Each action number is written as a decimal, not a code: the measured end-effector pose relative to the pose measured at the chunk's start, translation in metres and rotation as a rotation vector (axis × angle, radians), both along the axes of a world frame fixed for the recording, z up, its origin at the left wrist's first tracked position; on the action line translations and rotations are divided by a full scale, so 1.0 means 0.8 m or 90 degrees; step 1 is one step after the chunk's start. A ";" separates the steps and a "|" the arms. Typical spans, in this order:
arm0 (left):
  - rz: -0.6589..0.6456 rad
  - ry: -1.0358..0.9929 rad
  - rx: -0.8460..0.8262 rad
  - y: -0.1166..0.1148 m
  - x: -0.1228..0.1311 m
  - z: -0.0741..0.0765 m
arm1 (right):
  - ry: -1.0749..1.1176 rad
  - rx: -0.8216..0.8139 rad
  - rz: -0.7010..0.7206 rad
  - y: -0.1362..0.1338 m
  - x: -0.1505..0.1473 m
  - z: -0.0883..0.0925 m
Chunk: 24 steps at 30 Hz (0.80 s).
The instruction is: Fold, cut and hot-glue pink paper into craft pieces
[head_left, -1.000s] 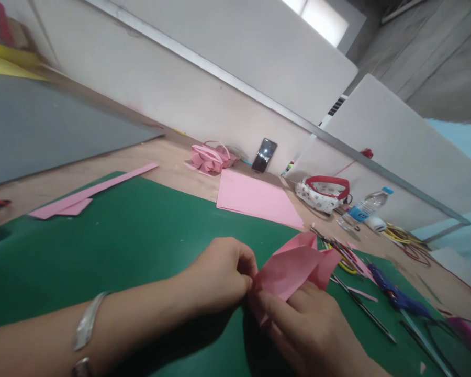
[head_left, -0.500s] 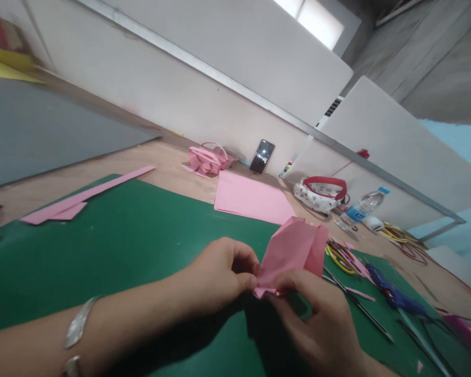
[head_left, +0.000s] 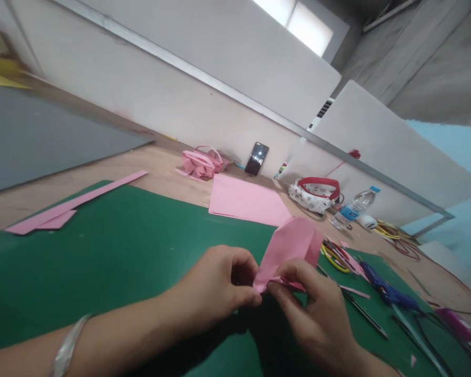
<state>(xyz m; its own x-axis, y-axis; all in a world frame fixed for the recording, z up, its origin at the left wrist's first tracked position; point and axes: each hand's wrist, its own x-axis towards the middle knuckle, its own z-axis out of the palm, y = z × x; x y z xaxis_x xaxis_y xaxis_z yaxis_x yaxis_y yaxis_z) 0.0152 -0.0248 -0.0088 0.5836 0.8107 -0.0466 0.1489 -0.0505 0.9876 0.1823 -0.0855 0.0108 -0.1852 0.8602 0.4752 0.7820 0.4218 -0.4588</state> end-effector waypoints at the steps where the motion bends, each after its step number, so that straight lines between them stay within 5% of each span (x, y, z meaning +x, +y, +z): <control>1: 0.008 0.008 -0.003 -0.001 0.001 0.000 | 0.002 0.000 -0.003 0.001 0.000 0.000; 12: 0.030 -0.012 0.011 -0.002 0.001 -0.001 | 0.034 0.131 0.005 0.004 -0.005 0.003; 24: 0.054 0.001 0.012 0.001 0.003 -0.004 | -0.011 0.128 0.003 0.009 0.000 0.004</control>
<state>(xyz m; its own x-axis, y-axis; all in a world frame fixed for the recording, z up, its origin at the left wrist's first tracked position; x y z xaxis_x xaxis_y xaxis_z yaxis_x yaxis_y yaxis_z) 0.0177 -0.0240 -0.0122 0.5129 0.8578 -0.0321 0.1550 -0.0558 0.9863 0.1824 -0.0784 0.0141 -0.1986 0.7477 0.6336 0.7873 0.5067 -0.3512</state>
